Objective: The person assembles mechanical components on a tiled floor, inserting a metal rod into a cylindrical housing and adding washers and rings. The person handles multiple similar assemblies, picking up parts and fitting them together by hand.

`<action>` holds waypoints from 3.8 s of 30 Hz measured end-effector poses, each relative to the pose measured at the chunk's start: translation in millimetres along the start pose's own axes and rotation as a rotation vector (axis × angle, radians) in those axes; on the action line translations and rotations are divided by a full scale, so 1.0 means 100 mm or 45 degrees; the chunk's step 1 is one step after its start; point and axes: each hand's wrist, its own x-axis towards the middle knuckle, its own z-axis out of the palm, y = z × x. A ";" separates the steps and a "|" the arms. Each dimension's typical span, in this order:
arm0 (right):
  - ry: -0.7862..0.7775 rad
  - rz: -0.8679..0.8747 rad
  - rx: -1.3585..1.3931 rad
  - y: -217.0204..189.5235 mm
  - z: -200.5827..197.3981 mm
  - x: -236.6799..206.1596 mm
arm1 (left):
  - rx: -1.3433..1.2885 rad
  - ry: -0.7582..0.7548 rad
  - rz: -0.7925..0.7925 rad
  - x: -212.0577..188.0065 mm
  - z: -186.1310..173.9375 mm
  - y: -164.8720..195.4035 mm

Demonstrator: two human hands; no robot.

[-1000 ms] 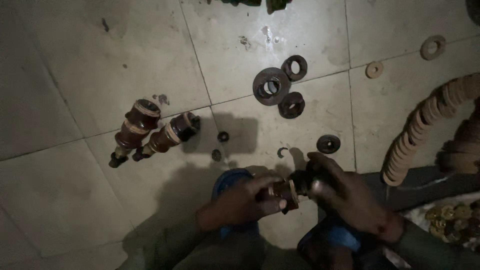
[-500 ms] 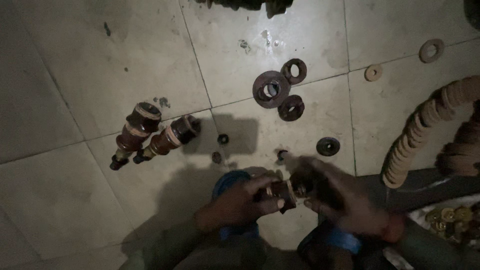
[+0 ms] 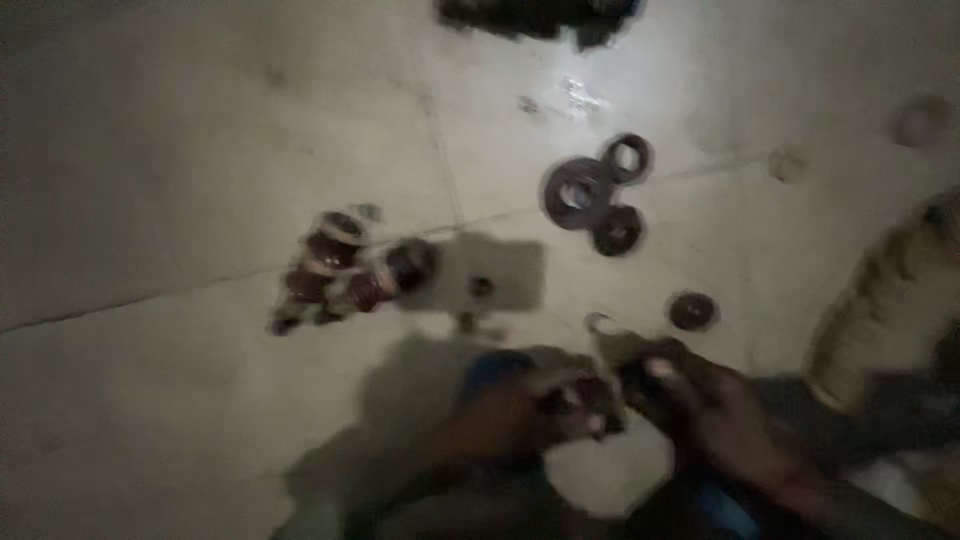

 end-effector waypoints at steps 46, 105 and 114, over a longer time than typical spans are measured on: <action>-0.203 0.060 -0.186 -0.47 0.16 0.20 | 0.083 0.310 0.005 -0.26 -0.09 0.32; -0.135 -1.132 0.097 -0.95 -0.48 -0.30 | 0.508 0.356 0.139 -0.30 -0.30 0.08; -0.182 -1.246 -0.008 -0.63 -0.34 -0.02 | 0.461 0.295 -0.079 -0.28 -0.30 0.01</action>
